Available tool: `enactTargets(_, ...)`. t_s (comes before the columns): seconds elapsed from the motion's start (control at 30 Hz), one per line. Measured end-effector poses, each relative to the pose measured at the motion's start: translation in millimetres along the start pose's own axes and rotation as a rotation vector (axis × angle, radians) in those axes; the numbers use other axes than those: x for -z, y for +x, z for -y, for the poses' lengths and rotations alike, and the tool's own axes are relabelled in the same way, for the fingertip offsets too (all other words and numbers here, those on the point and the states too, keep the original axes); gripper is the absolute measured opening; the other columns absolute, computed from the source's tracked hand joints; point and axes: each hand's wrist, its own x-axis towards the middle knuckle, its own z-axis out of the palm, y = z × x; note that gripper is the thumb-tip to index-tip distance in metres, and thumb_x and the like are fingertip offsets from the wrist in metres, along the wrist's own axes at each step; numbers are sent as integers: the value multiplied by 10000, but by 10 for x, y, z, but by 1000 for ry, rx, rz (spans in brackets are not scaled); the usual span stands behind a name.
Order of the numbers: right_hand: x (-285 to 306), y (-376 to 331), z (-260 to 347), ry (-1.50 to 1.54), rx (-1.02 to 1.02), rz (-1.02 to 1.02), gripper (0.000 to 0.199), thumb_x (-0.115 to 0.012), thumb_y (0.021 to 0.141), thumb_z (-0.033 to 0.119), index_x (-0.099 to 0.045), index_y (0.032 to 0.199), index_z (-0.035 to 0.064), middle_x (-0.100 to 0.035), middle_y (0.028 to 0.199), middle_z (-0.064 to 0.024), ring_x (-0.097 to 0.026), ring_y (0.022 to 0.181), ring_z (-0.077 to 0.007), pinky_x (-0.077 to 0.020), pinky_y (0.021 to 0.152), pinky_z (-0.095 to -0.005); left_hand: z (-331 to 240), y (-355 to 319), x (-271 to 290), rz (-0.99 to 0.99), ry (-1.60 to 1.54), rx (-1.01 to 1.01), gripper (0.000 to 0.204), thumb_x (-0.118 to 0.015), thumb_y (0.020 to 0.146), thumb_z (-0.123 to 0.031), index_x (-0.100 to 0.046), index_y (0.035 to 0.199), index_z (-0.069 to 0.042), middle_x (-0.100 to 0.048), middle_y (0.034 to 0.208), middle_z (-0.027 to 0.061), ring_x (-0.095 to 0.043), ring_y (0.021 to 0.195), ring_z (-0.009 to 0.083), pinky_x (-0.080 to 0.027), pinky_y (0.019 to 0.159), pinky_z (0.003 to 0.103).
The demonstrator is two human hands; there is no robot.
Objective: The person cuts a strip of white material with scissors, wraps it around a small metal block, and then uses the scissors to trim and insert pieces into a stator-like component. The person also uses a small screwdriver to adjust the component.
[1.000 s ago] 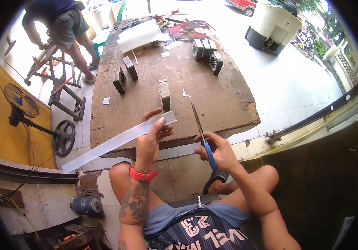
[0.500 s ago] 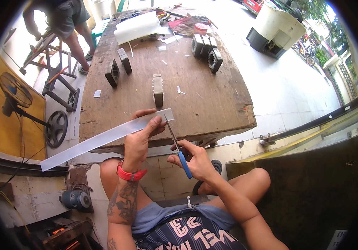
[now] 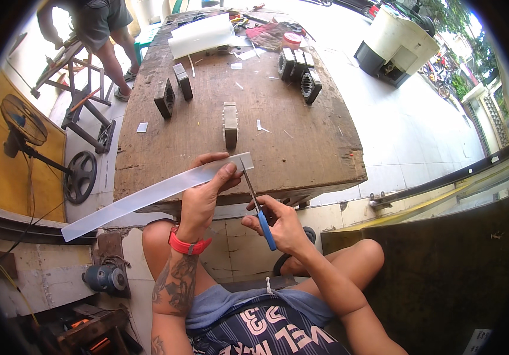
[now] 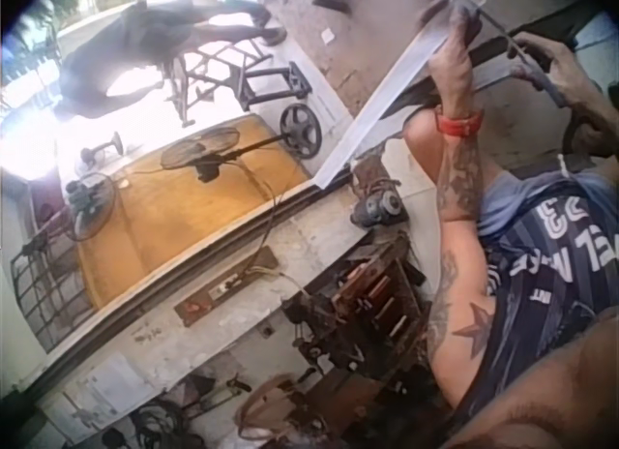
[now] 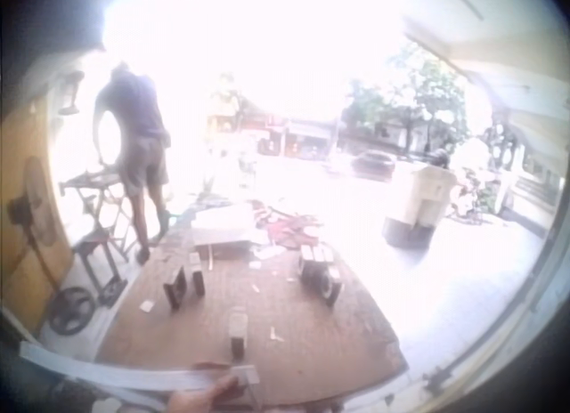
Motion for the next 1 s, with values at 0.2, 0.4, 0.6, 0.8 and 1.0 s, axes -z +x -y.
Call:
enactTargets(0.2,15,2,7,-21,8,-5,605,-847,874,520,-682,1150,8,-574,690,-15,-501,664,-92,-425,600,-280,-6,-4,-23,-3,12,-6,342,-723,1002,-82,-580,1307,-22,-725,1141,146,-759,1015,234,-651,902,341)
enactTargets(0.4,-16,11,2,10,-17,11,477,-843,906,406,-676,1121,14,-596,706,-6,-509,655,-72,-417,586,-262,-5,-10,-21,-2,7,18,348,-733,998,-94,-585,1306,-24,-723,1145,143,-758,1015,228,-647,896,339)
enactTargets(0.6,-34,19,-37,-21,20,-7,309,-824,949,256,-674,1088,24,-601,700,25,-532,619,-42,-426,552,-233,-10,-23,-18,12,33,46,347,-729,1005,-106,-588,1312,-27,-724,1141,140,-755,1020,217,-642,900,333)
enactTargets(0.8,-56,66,14,52,-38,1,335,-833,941,274,-672,1098,27,-614,694,10,-552,617,-49,-434,552,-241,25,-43,-44,-15,39,40,361,-727,1003,-90,-570,1325,-41,-722,1121,115,-757,988,211,-643,871,329)
enactTargets(1.0,525,23,322,-389,136,-261,482,-835,916,274,-589,1259,42,-649,833,-66,-628,740,-169,-516,671,-332,-98,113,94,-100,176,-183,271,-588,1092,-200,-566,1313,-45,-662,1240,110,-660,1183,193,-571,970,351)
